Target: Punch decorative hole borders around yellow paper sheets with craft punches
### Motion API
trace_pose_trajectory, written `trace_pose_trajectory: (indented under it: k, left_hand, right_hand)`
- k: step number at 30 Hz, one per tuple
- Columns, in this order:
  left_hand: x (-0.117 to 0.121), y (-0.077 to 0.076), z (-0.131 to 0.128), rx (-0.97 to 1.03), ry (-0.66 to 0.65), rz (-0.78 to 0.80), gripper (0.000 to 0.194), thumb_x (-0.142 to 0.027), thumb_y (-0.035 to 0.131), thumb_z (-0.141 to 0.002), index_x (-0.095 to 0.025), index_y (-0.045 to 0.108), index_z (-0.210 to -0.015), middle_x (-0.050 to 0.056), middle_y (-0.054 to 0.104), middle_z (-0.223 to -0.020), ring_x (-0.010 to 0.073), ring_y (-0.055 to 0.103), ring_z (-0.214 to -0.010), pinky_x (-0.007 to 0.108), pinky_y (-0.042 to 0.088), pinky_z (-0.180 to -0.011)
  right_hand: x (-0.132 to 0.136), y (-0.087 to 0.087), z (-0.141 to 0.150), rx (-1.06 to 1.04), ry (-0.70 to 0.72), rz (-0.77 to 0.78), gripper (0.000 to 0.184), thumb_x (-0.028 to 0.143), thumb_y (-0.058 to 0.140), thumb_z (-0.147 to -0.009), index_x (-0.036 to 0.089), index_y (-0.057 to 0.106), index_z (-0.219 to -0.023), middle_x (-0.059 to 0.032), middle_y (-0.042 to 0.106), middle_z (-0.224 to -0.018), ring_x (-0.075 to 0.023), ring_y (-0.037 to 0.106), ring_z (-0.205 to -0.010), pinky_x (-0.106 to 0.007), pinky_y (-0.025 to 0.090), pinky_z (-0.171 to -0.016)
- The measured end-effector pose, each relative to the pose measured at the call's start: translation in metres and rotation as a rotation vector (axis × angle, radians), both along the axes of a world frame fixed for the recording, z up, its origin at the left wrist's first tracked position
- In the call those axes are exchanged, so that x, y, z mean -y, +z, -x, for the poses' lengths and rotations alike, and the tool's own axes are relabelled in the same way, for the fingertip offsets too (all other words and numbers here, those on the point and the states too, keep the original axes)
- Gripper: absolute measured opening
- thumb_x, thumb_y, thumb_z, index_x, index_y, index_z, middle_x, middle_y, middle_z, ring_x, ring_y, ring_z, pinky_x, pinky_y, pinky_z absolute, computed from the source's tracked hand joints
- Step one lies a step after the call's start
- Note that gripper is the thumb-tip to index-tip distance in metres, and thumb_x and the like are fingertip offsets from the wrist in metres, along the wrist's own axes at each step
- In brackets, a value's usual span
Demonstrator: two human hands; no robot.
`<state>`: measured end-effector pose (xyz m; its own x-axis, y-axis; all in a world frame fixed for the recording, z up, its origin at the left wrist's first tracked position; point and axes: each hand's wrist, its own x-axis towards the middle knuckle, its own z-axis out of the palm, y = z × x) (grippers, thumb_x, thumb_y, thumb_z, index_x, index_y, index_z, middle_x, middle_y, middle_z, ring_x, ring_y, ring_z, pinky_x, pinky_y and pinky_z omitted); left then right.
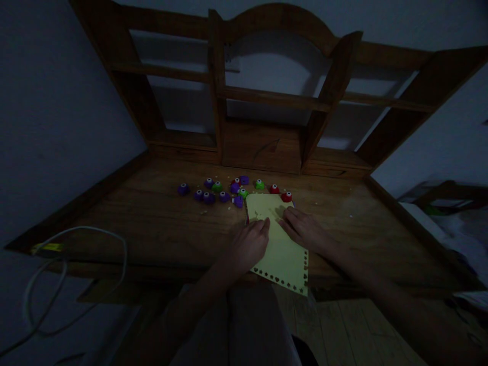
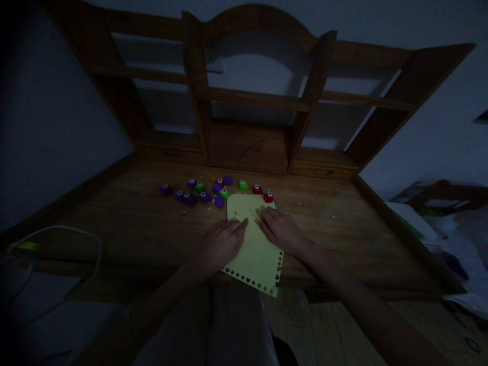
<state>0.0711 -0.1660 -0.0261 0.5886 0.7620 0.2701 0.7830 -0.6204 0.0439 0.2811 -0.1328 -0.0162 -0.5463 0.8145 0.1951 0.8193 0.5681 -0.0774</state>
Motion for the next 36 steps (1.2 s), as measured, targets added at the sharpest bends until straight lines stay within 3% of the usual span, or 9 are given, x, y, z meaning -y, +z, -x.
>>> trace_pose_trajectory:
  k: [13, 23, 36]
  left_hand:
    - [-0.002, -0.004, -0.001, -0.013, -0.002, 0.005, 0.044, -0.013, 0.038, -0.091, -0.007, 0.043, -0.134, 0.014, 0.063, -0.11, 0.0224, 0.061, -0.095, 0.036, 0.048, -0.084]
    - [-0.002, -0.007, -0.001, -0.022, 0.009, -0.006, 0.045, -0.012, 0.04, -0.09, -0.008, 0.043, -0.134, 0.014, 0.062, -0.113, 0.0224, 0.06, -0.099, 0.033, 0.047, -0.085]
    - [-0.004, -0.008, -0.001, -0.036, -0.011, 0.003, 0.046, -0.01, 0.039, -0.088, -0.007, 0.043, -0.134, 0.015, 0.063, -0.113, 0.0231, 0.059, -0.101, 0.035, 0.045, -0.09]
  right_hand:
    - [0.002, -0.001, 0.004, 0.017, -0.026, -0.038, 0.025, 0.027, 0.032, -0.098, 0.016, 0.055, -0.096, -0.01, 0.061, -0.095, -0.0202, 0.058, -0.083, -0.031, 0.041, -0.068]
    - [0.008, 0.003, 0.0, 0.0, -0.051, -0.032, 0.028, 0.037, 0.033, -0.098, 0.017, 0.052, -0.094, -0.0101, 0.06, -0.095, -0.0215, 0.057, -0.087, -0.032, 0.044, -0.074]
    - [0.006, -0.005, -0.008, -0.002, -0.099, -0.043, 0.027, 0.03, 0.029, -0.099, 0.016, 0.052, -0.101, -0.0118, 0.061, -0.1, -0.0225, 0.06, -0.089, -0.033, 0.046, -0.073]
